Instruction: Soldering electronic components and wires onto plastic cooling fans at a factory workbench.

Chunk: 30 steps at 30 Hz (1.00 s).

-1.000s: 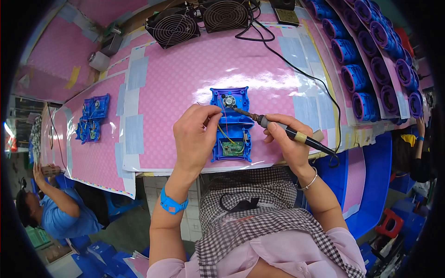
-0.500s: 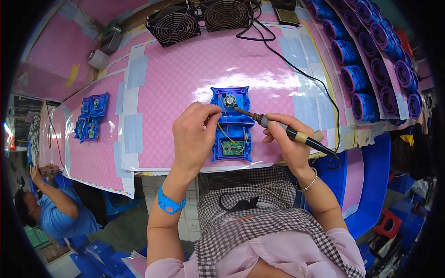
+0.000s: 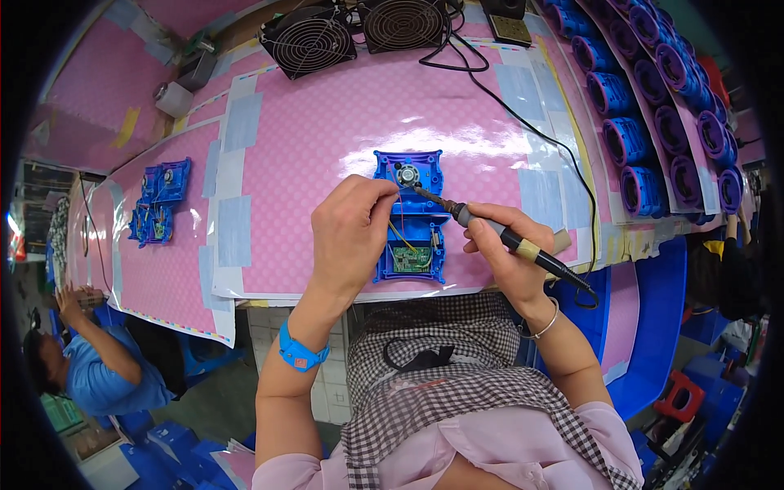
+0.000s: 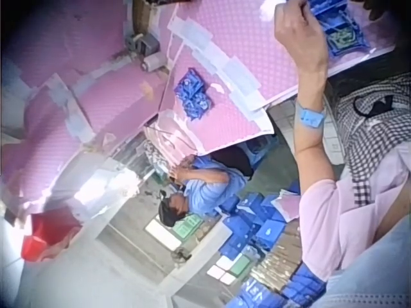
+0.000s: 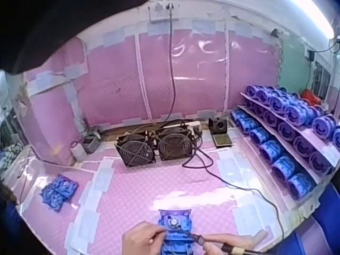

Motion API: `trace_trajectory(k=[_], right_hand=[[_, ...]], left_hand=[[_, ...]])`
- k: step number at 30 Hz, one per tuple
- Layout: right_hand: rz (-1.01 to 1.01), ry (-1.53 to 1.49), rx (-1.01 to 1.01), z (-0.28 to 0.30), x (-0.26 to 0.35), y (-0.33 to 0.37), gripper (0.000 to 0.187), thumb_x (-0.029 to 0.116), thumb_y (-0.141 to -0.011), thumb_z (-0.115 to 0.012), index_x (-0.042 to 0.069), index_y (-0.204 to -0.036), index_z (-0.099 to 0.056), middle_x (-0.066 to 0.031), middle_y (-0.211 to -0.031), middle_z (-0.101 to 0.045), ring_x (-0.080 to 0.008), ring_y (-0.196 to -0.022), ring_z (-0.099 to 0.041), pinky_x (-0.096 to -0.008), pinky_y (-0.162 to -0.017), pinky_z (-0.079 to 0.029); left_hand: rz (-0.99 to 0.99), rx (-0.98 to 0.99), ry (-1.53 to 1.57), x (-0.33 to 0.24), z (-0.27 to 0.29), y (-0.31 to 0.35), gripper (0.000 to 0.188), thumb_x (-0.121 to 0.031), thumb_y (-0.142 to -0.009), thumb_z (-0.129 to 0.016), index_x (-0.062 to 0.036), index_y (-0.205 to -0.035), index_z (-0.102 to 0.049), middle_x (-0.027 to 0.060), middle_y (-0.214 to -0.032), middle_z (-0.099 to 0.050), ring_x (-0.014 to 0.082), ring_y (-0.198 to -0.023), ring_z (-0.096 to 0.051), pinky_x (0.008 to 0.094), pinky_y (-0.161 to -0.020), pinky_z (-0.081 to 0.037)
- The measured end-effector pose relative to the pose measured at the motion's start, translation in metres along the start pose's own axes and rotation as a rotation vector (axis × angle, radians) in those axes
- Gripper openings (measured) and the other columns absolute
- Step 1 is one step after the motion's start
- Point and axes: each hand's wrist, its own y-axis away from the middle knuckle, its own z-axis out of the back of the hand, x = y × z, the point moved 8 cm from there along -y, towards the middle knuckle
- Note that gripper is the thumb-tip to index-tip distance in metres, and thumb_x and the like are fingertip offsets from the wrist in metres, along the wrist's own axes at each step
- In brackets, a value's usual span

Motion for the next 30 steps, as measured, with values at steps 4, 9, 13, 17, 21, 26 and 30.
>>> trace_trajectory(k=[4,9,13,17,21,26,30], right_hand=[[0.093,0.082,0.023,-0.001,0.005,0.000,0.022,0.008,-0.085,-0.070,-0.002,-0.104,-0.069,-0.0066,-0.073,-0.070,-0.0081,-0.062,-0.065,-0.0202,-0.054,-0.050],[0.013,0.082,0.022,0.016,0.011,-0.002,0.018,0.001,-0.086,-0.063,-0.007,-0.102,-0.066,-0.0136,-0.081,-0.070,-0.0157,-0.065,-0.069,-0.0245,-0.059,-0.055],[-0.005,0.169,0.007,0.028,0.012,-0.009,0.017,0.003,-0.087,-0.063,-0.007,-0.101,-0.067,-0.0125,-0.079,-0.069,-0.0144,-0.063,-0.067,-0.0237,-0.058,-0.054],[-0.013,0.214,0.058,0.025,0.007,-0.010,0.018,0.005,-0.087,-0.065,-0.006,-0.102,-0.068,-0.0119,-0.079,-0.069,-0.0141,-0.065,-0.067,-0.0234,-0.059,-0.054],[0.041,0.181,0.090,0.019,0.005,-0.011,0.018,0.005,-0.087,-0.065,-0.005,-0.102,-0.068,-0.0117,-0.080,-0.070,-0.0143,-0.067,-0.068,-0.0232,-0.059,-0.054],[0.020,0.208,0.104,0.018,0.004,-0.013,0.018,0.006,-0.087,-0.065,-0.005,-0.102,-0.068,-0.0116,-0.081,-0.070,-0.0140,-0.067,-0.068,-0.0229,-0.060,-0.054],[0.034,0.181,0.096,0.018,0.004,-0.013,0.018,0.006,-0.087,-0.065,-0.005,-0.102,-0.068,-0.0112,-0.079,-0.070,-0.0133,-0.067,-0.068,-0.0225,-0.060,-0.054]], left_hand=[[-0.013,0.014,-0.020,-0.003,-0.001,-0.001,0.011,0.004,-0.079,-0.068,-0.0007,-0.088,-0.068,0.0075,-0.077,-0.064,0.0157,-0.066,-0.063,0.0261,-0.058,-0.049],[0.052,0.027,-0.005,-0.014,0.003,0.000,0.007,0.000,-0.081,-0.066,-0.0011,-0.088,-0.067,0.0103,-0.080,-0.062,0.0255,-0.069,-0.062,0.0341,-0.060,-0.049],[-0.008,0.043,-0.034,-0.023,-0.002,0.003,0.011,0.000,-0.080,-0.066,-0.0024,-0.091,-0.066,0.0099,-0.079,-0.061,0.0267,-0.070,-0.062,0.0363,-0.062,-0.048],[-0.069,0.079,-0.193,-0.026,-0.014,-0.002,0.019,0.000,-0.078,-0.069,-0.0047,-0.096,-0.067,0.0089,-0.076,-0.064,0.0233,-0.068,-0.063,0.0333,-0.061,-0.049],[-0.076,0.093,-0.198,-0.023,-0.021,-0.004,0.018,-0.003,-0.078,-0.070,-0.0058,-0.095,-0.067,0.0089,-0.076,-0.065,0.0252,-0.068,-0.063,0.0355,-0.064,-0.047],[-0.085,0.100,-0.189,-0.022,-0.022,-0.005,0.017,-0.004,-0.078,-0.070,-0.0066,-0.095,-0.067,0.0078,-0.076,-0.066,0.0243,-0.068,-0.063,0.0354,-0.067,-0.045],[-0.101,0.111,-0.197,-0.023,-0.025,-0.006,0.017,-0.005,-0.078,-0.070,-0.0072,-0.095,-0.067,0.0065,-0.076,-0.066,0.0236,-0.067,-0.063,0.0361,-0.067,-0.043]])
